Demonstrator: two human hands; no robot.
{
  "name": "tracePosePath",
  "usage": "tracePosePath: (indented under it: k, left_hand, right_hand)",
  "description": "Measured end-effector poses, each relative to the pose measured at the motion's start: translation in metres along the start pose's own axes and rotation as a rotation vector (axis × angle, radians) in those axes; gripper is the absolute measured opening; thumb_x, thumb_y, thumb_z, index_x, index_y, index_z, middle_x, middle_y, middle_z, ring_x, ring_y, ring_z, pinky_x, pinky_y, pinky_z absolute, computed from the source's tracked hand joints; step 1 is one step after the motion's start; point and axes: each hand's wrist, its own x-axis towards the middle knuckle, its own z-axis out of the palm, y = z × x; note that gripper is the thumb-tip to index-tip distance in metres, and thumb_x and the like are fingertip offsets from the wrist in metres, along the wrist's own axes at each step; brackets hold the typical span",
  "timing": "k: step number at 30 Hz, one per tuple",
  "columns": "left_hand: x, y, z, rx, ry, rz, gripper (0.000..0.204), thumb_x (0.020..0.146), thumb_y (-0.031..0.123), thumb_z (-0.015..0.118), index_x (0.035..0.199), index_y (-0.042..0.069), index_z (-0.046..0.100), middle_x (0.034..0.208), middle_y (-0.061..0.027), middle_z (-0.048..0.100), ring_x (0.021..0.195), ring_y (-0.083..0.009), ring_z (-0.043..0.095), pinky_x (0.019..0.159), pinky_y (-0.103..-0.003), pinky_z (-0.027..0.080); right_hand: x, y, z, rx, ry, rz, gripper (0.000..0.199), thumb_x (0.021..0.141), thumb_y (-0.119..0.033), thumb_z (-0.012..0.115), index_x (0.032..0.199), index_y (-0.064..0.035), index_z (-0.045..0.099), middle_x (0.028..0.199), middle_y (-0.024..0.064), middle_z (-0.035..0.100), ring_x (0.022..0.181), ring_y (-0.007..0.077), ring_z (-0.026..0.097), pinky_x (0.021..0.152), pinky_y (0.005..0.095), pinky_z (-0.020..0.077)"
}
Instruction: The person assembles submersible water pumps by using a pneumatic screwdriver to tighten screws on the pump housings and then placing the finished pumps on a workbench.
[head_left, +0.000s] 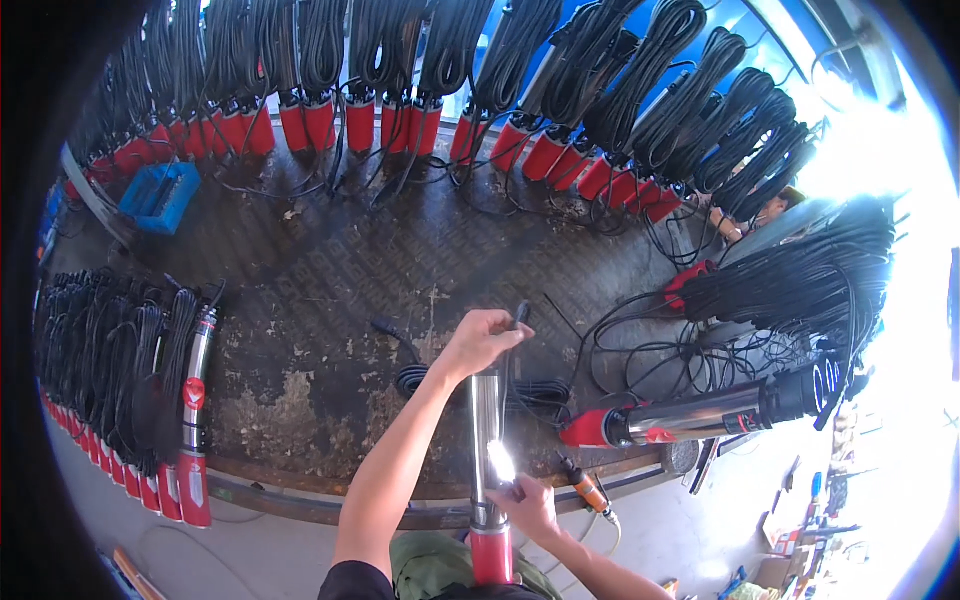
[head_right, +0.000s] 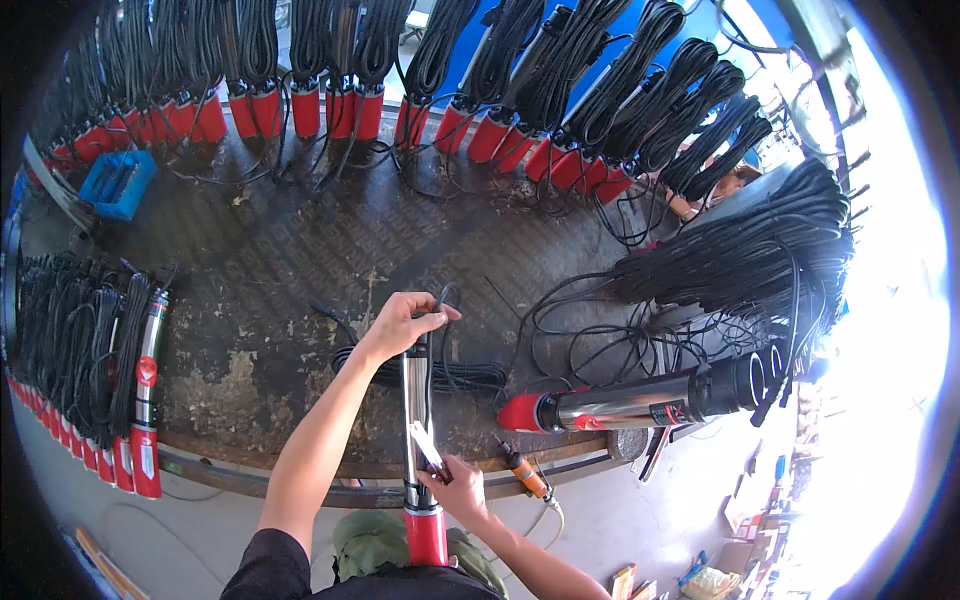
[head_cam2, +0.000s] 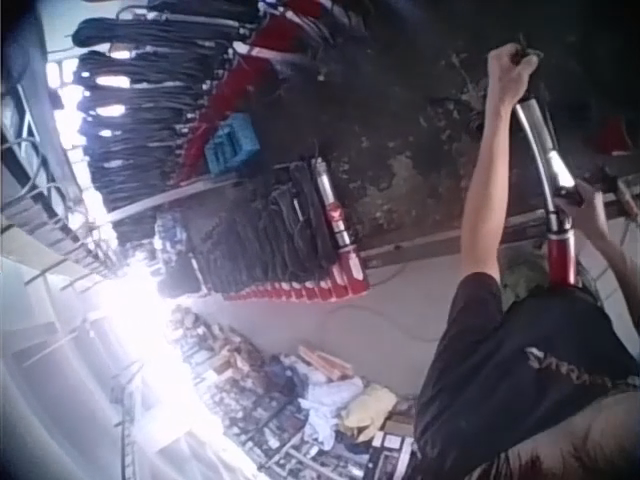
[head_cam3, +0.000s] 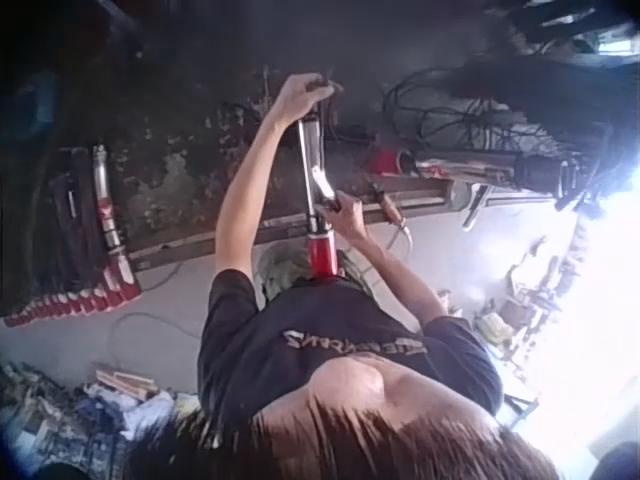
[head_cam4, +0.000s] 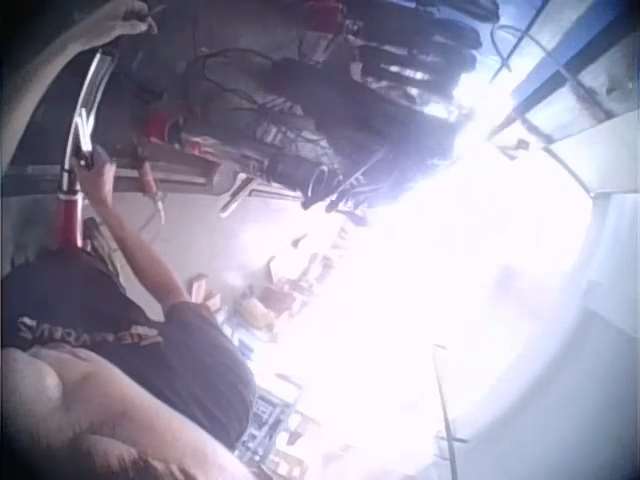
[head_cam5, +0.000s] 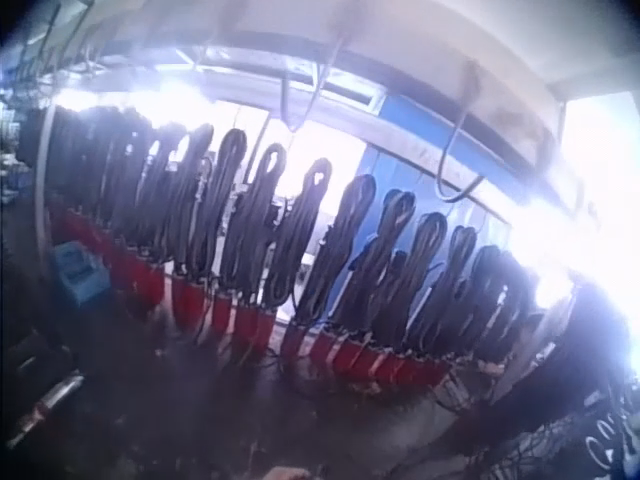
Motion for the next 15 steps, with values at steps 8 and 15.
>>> tracePosePath:
  k: [8,15]
  left_hand:
    - [0.023,-0.041,-0.029,0.156,0.043,0.002,0.018,0.09,0.009,0.067,0.099,-0.003,0.076,0.081,-0.0036,0.071,0.081,-0.0081,0.062,0.075,-0.026,0.047]
    - [0.033,-0.101,-0.011,-0.081,0.226,0.015,0.019,0.091,0.004,0.057,0.088,-0.006,0.073,0.081,-0.0085,0.074,0.072,-0.0118,0.066,0.069,-0.027,0.052]
  right_hand:
    - [0.11,-0.034,0.006,0.032,0.168,-0.007,0.031,0.074,-0.024,0.083,0.074,-0.001,0.062,0.059,0.0112,0.056,0.051,0.0201,0.052,0.052,0.0362,0.044]
    - [0.191,-0.041,0.012,-0.088,0.31,-0.146,0.033,0.076,-0.024,0.081,0.073,-0.0017,0.056,0.064,0.0156,0.058,0.06,0.038,0.057,0.057,0.0443,0.0431]
